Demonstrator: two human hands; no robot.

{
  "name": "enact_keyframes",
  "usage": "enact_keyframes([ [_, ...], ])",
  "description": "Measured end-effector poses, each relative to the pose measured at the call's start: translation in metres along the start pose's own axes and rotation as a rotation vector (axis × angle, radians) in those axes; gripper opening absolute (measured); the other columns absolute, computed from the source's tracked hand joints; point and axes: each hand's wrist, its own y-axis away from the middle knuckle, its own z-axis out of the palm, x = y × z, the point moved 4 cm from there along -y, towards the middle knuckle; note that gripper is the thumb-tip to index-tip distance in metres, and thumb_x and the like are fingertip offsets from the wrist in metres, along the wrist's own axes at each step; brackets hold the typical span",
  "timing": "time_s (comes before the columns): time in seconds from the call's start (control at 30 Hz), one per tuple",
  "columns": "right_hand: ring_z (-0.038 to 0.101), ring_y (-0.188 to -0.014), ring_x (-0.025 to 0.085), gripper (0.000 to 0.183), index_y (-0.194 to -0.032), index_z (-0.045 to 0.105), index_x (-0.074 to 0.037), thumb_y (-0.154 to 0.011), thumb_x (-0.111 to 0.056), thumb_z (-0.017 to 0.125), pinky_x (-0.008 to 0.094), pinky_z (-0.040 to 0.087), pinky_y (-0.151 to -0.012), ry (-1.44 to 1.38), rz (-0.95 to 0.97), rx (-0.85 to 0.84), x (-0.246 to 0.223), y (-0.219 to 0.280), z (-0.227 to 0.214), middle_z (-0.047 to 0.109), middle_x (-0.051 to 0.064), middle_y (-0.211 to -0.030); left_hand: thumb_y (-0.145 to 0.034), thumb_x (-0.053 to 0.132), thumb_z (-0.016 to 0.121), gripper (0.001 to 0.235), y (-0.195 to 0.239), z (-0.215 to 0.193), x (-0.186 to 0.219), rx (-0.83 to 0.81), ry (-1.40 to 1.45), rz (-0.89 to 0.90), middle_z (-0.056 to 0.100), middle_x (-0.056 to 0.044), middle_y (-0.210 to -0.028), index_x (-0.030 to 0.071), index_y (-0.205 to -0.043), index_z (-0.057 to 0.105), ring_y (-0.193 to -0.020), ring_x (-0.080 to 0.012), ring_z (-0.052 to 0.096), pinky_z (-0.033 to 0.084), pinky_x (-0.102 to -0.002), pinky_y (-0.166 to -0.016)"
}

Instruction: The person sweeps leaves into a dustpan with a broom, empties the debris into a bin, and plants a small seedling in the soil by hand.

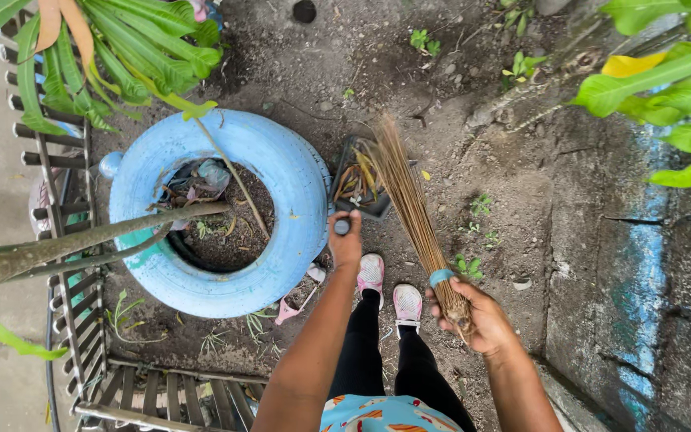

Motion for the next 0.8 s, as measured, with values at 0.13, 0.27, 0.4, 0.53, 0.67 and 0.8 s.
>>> enact_keyframes([
  [0.13,0.072,-0.08,0.026,0.068,-0.157,0.032,0.0,-0.102,-0.032,0.054,0.037,0.059,-0.061,-0.162,0.03,0.03,-0.005,-0.002,0.021,0.072,0.02,-0.109,-0.092,0.028,0.08,0.027,0.002,0.003,0.006,-0.061,0.054,-0.037,0.063,0.002,-0.093,0.012,-0.102,0.061,-0.087,-0.0105,0.056,0.049,-0.026,-0.079],
  [0.27,0.069,-0.075,0.023,0.075,-0.161,0.026,-0.035,-0.093,-0.037,0.057,0.035,0.056,-0.06,0.006,-0.005,0.01,-0.021,0.001,0.046,0.071,0.015,-0.099,-0.091,0.023,0.081,0.024,0.0,-0.006,-0.004,-0.091,0.01,-0.022,0.064,0.002,-0.094,0.011,-0.101,0.062,-0.089,-0.01,0.058,0.049,-0.026,-0.081],
  [0.4,0.065,-0.07,0.02,0.072,-0.16,0.028,-0.044,-0.094,-0.041,0.057,0.035,0.054,-0.056,0.05,0.001,0.047,-0.024,-0.01,0.057,0.07,0.013,-0.096,-0.089,0.02,0.08,0.024,-0.009,-0.018,-0.03,-0.123,-0.068,-0.044,0.065,0.002,-0.094,0.013,-0.102,0.061,-0.088,-0.009,0.059,0.05,-0.025,-0.08],
  [0.53,0.066,-0.071,0.021,0.062,-0.156,0.037,-0.041,-0.097,-0.04,0.057,0.034,0.054,-0.056,-0.048,-0.062,-0.026,-0.024,-0.027,0.075,0.07,0.012,-0.096,-0.089,0.019,0.08,0.023,-0.022,-0.026,-0.044,-0.178,-0.056,0.01,0.066,0.001,-0.094,0.013,-0.101,0.061,-0.088,-0.0104,0.06,0.051,-0.027,-0.081],
  [0.67,0.067,-0.073,0.022,0.046,-0.145,0.047,-0.035,-0.1,-0.041,0.053,0.036,0.055,-0.058,-0.123,-0.053,0.111,-0.022,-0.046,0.087,0.07,0.011,-0.096,-0.088,0.017,0.081,0.024,-0.016,-0.025,-0.013,-0.225,-0.266,0.125,0.067,-0.003,-0.093,0.011,-0.101,0.062,-0.089,-0.0132,0.062,0.052,-0.029,-0.083],
  [0.8,0.067,-0.072,0.024,0.04,-0.14,0.046,-0.034,-0.102,-0.041,0.052,0.036,0.055,-0.059,-0.136,-0.107,0.112,-0.026,-0.06,0.094,0.069,0.013,-0.094,-0.087,0.018,0.081,0.024,-0.017,-0.016,0.012,-0.263,-0.343,0.039,0.067,-0.003,-0.092,0.012,-0.102,0.063,-0.089,-0.0143,0.063,0.052,-0.03,-0.083],
])
